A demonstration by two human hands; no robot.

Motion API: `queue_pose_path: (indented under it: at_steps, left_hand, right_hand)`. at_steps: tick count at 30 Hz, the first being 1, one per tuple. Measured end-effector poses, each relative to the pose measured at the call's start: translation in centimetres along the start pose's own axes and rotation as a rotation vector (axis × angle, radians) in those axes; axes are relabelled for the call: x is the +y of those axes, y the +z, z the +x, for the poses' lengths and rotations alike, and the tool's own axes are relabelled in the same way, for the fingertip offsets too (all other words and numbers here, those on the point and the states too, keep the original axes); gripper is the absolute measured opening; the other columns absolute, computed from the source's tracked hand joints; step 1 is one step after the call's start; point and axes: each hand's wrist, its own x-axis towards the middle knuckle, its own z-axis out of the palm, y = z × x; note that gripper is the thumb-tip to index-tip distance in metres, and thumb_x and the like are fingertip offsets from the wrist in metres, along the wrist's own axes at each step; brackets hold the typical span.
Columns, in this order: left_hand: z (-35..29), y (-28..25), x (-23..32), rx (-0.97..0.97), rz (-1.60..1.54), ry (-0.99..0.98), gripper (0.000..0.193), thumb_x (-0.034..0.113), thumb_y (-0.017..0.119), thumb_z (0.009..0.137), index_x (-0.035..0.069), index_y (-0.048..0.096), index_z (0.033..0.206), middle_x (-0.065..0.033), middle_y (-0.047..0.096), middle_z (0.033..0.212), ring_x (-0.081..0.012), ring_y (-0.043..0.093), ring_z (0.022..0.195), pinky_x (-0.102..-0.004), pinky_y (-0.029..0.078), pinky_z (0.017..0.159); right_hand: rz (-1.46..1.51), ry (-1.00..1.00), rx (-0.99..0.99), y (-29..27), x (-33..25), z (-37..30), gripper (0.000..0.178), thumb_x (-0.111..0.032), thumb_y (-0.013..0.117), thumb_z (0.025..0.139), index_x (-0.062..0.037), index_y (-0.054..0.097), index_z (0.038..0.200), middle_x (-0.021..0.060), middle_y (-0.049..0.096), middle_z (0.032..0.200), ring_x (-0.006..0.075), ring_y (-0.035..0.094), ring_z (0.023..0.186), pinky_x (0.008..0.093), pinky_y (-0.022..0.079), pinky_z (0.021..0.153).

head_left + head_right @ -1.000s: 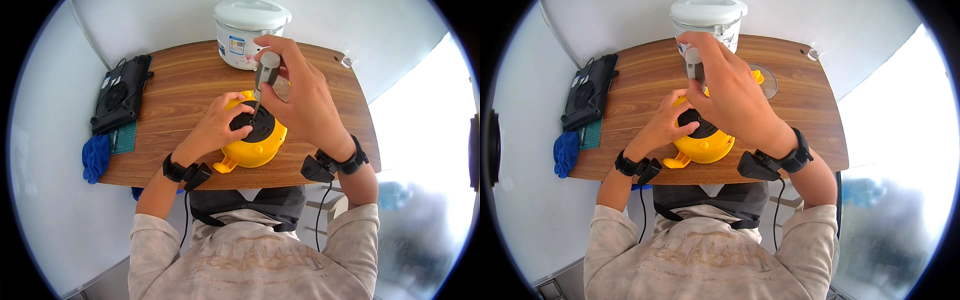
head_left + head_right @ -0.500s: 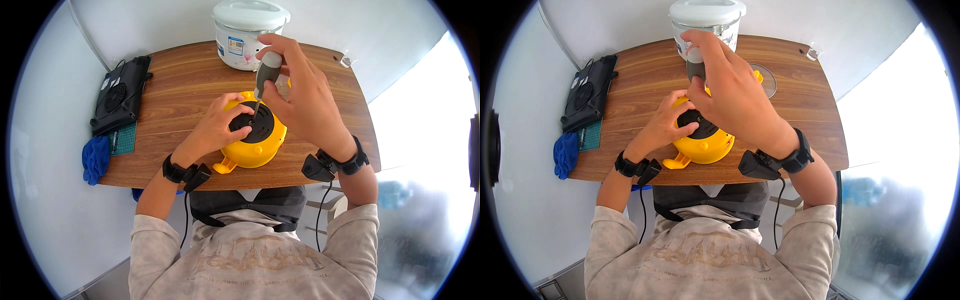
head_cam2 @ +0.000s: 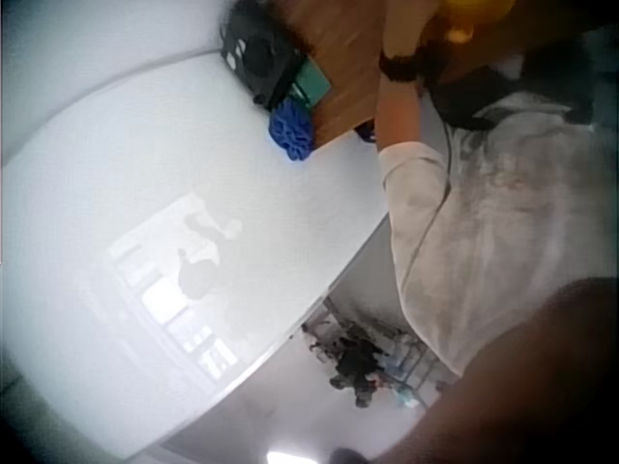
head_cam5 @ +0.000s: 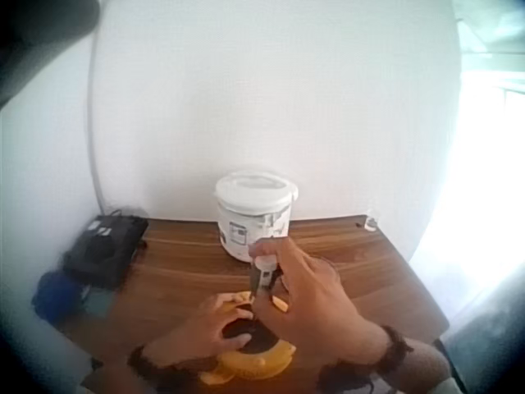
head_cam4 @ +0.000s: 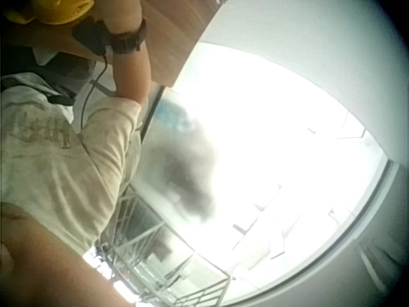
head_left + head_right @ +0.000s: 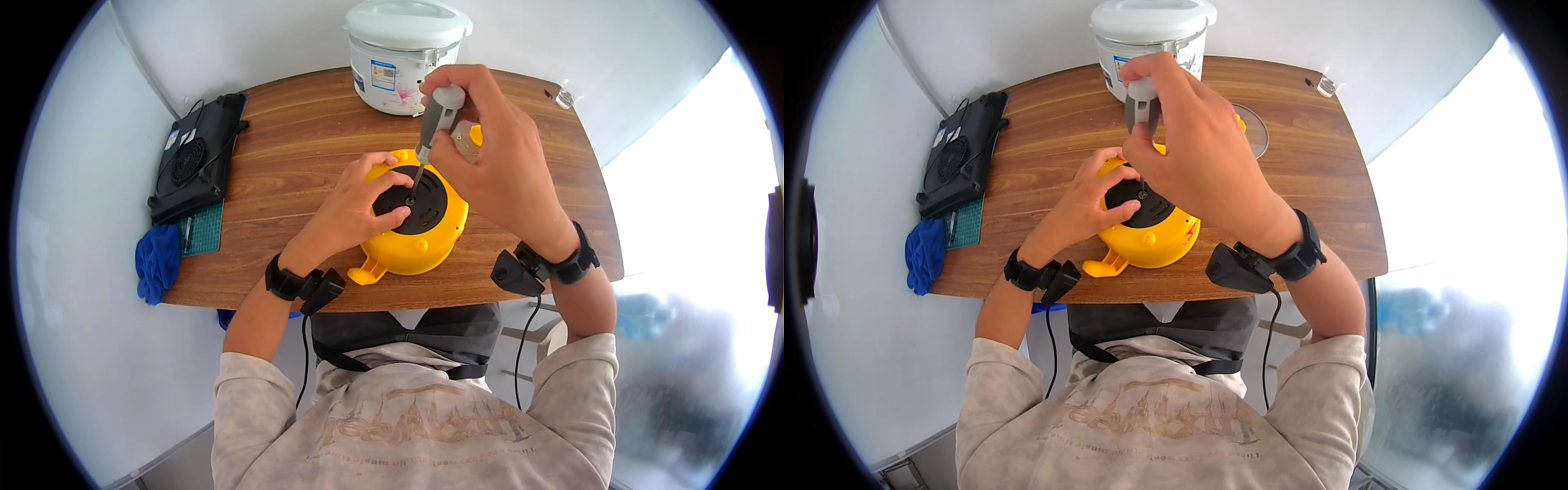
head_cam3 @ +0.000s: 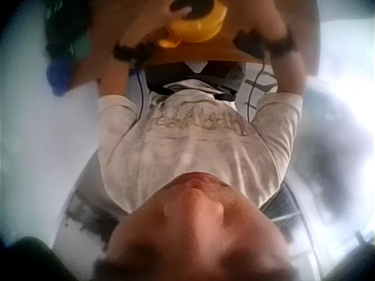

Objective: The person assembles a white rice cooker by inserting a small white plastic part into the lid and securing it with a screwdriver. They then place the lid on the cooker body. Next, they flip a yellow pot upside down and use the screwdriver to tighten a screw on its base.

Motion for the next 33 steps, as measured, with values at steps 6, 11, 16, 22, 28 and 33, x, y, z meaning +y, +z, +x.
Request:
queue_pose_path:
  at_steps: [6,11,16,22,28,33]
  left_hand:
    - [-0.08,-0.17,0.29,-0.009,0.018,-0.010,0.038,0.029,0.075,0.086,0.013,0.067,0.119,-0.0127,0.046,0.141,-0.0354,0.044,0.134,-0.0456,0.038,0.113]
    - [-0.04,-0.09,0.26,-0.013,0.008,-0.018,0.038,0.031,0.075,0.086,0.013,0.067,0.119,-0.0124,0.045,0.141,-0.0354,0.043,0.135,-0.0462,0.038,0.114]
    - [-0.06,-0.02,0.19,-0.014,-0.005,-0.026,0.038,0.031,0.075,0.086,0.014,0.067,0.119,-0.0126,0.045,0.142,-0.0357,0.043,0.135,-0.0465,0.038,0.114]
    - [-0.08,-0.12,0.33,-0.021,0.006,-0.041,0.037,0.030,0.075,0.086,0.014,0.067,0.119,-0.0131,0.045,0.142,-0.0358,0.043,0.135,-0.0463,0.038,0.114]
    - [-0.04,-0.06,0.56,0.011,0.002,-0.017,0.037,0.029,0.075,0.086,0.014,0.068,0.119,-0.0133,0.046,0.141,-0.0352,0.045,0.133,-0.0457,0.039,0.112]
    - [-0.01,-0.17,0.60,0.012,0.009,-0.005,0.036,0.029,0.075,0.086,0.013,0.068,0.118,-0.0132,0.047,0.140,-0.0347,0.046,0.132,-0.0451,0.039,0.112]
  right_hand:
    - [-0.138,-0.157,0.107,0.00,0.25,-0.14,0.037,-0.007,0.075,0.083,-0.0095,0.067,0.119,0.0097,0.067,0.108,0.0272,0.069,0.081,0.0356,0.055,0.072]
    - [-0.035,-0.185,0.104,0.06,-0.08,0.18,0.033,-0.009,0.077,0.082,-0.0105,0.071,0.115,0.0080,0.066,0.106,0.0227,0.068,0.080,0.0326,0.054,0.070]
    - [-0.025,-0.196,0.117,0.25,0.02,0.07,0.034,-0.006,0.076,0.081,-0.0105,0.070,0.115,0.0084,0.067,0.104,0.0230,0.067,0.079,0.0331,0.054,0.068]
    - [0.059,-0.176,0.111,0.27,0.16,0.09,0.037,-0.004,0.075,0.081,-0.0101,0.067,0.117,0.0099,0.068,0.106,0.0239,0.067,0.083,0.0345,0.055,0.070]
    - [0.104,-0.115,0.094,0.51,0.16,-0.10,0.041,-0.005,0.078,0.080,-0.0094,0.063,0.118,0.0089,0.066,0.111,0.0240,0.068,0.087,0.0346,0.055,0.072]
    - [-0.064,-0.200,0.120,0.13,0.12,-0.05,0.038,-0.005,0.079,0.078,-0.0079,0.062,0.112,0.0087,0.066,0.107,0.0256,0.067,0.084,0.0352,0.054,0.072]
